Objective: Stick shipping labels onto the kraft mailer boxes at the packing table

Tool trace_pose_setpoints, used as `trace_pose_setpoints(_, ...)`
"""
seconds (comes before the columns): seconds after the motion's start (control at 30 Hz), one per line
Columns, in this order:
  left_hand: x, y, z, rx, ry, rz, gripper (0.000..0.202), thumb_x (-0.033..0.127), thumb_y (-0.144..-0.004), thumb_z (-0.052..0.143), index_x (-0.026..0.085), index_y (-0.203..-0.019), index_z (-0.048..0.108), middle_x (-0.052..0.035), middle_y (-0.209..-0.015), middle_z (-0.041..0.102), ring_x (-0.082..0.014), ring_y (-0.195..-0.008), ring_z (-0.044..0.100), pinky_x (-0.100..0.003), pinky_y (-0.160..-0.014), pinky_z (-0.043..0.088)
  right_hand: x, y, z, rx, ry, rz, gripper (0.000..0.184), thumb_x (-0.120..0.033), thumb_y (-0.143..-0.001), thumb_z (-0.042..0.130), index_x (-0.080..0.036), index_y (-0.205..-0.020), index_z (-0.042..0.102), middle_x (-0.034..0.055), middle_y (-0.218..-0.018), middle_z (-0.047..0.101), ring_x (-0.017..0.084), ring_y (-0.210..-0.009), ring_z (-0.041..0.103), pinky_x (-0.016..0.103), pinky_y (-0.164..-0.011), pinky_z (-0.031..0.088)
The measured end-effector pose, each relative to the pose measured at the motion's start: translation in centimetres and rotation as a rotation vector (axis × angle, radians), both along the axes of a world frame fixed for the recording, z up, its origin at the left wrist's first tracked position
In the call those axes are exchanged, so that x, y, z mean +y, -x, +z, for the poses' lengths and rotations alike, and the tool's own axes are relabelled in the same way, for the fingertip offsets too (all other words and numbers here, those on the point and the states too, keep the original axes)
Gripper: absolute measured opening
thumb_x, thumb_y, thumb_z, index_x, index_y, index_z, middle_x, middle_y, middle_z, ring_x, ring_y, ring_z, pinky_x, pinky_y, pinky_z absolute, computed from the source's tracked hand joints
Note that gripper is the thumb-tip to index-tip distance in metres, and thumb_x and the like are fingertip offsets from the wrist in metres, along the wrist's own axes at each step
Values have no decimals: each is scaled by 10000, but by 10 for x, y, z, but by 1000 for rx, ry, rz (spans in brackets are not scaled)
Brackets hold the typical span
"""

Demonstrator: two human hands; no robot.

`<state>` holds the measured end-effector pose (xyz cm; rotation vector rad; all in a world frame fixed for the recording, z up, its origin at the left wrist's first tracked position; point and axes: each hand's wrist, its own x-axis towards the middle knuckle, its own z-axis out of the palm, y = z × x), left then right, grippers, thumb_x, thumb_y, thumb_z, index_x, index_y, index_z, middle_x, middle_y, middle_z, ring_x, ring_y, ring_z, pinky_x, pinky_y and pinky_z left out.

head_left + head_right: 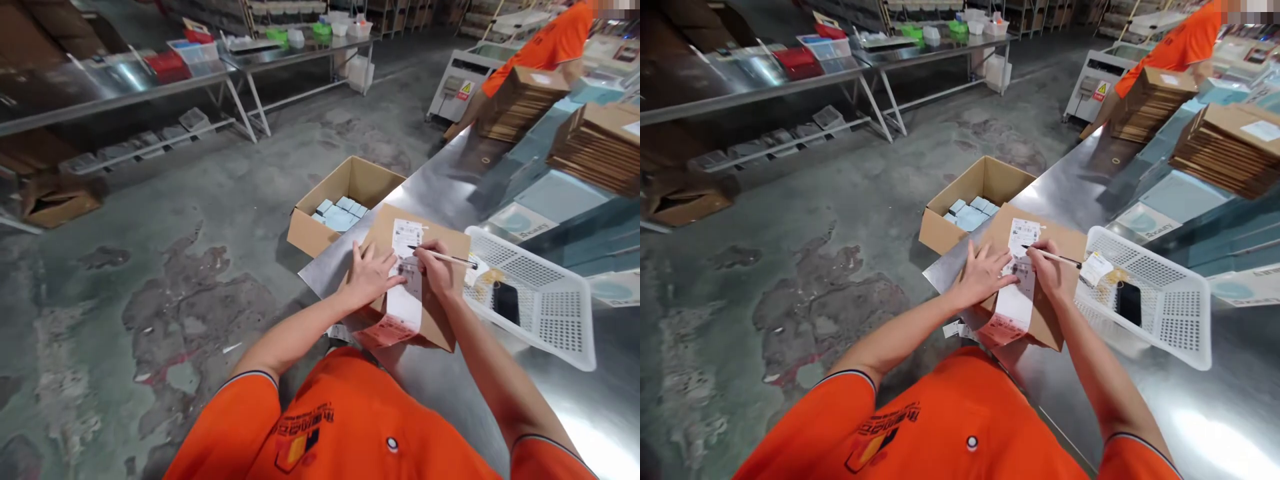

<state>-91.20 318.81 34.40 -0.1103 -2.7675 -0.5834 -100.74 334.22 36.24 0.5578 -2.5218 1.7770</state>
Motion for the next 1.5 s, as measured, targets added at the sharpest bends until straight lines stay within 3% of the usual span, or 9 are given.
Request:
trace_pose_setpoints(0.1, -2, 3, 6, -80, -54, 41, 452, 449, -977, 412, 270, -1368, 549, -55, -1472, 529, -410, -1449, 268, -766, -1114, -36, 10, -26, 9, -40, 44, -11, 173, -373, -754, 625, -224, -794, 546, -42, -580, 545, 127, -497, 487, 257, -478, 370)
trace_pose_setpoints(0.23, -10, 5, 15, -246, -43, -55, 598, 430, -935, 476, 243, -1496, 393, -52, -1590, 354, -437, -1494, 114, -769, -1116, -22, 19, -62, 6, -34, -61, 91, 151, -363, -769, 617, -223, -766, 561, -15, -624, 616, 160, -587, 590, 283, -573, 451)
trace_pose_setpoints(0.33, -21, 0, 21, -290, -6, -129, 755, 438, -885, 551, 201, -1548, 276, -74, -1636, 231, -422, -1507, 57, -728, -1151, 18, 22, -69, -5, -68, -84, 47, 145, -371, -774, 594, -234, -776, 548, -2, -666, 654, 187, -648, 641, 301, -609, 475)
trace_pose_setpoints(0.4, -28, -9, 24, -257, 14, -205, 777, 434, -880, 566, 235, -1558, 243, -62, -1649, 179, -386, -1520, 31, -701, -1169, 51, 22, -65, -9, -81, -92, -4, 150, -375, -764, 595, -235, -781, 544, -4, -673, 657, 192, -650, 648, 306, -616, 478)
trace_pose_setpoints(0.53, -39, -28, 21, -244, 85, -375, 616, 462, -909, 544, 320, -1489, 395, -19, -1617, 280, -346, -1526, 75, -718, -1154, -34, 23, -63, -5, -138, -34, -18, 181, -386, -749, 610, -227, -795, 536, -15, -668, 636, 195, -667, 656, 295, -615, 467)
trace_pose_setpoints(0.63, -40, -33, 15, -286, 69, -350, 579, 518, -917, 524, 325, -1456, 445, -18, -1579, 366, -339, -1516, 150, -724, -1150, -33, 20, -75, 2, -100, -17, 13, 176, -387, -768, 596, -224, -785, 533, -14, -642, 600, 186, -638, 624, 291, -596, 450)
trace_pose_setpoints(0.77, -37, -31, 10, -273, 36, -318, 595, 552, -908, 527, 313, -1448, 458, -20, -1570, 381, -328, -1516, 161, -713, -1161, -11, 11, -94, 1, 160, -206, 148, 145, -345, -798, 546, -224, -719, 541, 6, -659, 598, 166, -603, 547, 297, -592, 412)
trace_pose_setpoints(0.93, -37, -30, 7, -242, 40, -322, 559, 506, -919, 537, 305, -1437, 472, -18, -1568, 382, -334, -1512, 172, -729, -1152, -13, 2, -100, -7, 225, -301, 160, 118, -301, -792, 513, -219, -707, 520, 3, -616, 571, 156, -564, 511, 286, -565, 373)
trace_pose_setpoints(1.5, -38, -31, 5, -205, 86, -322, 562, 522, -921, 521, 319, -1442, 468, -24, -1568, 389, -354, -1503, 195, -745, -1145, 24, 0, -99, -8, 269, -293, 141, 143, -310, -783, 508, -209, -682, 503, 1, -618, 566, 138, -543, 486, 270, -546, 363)
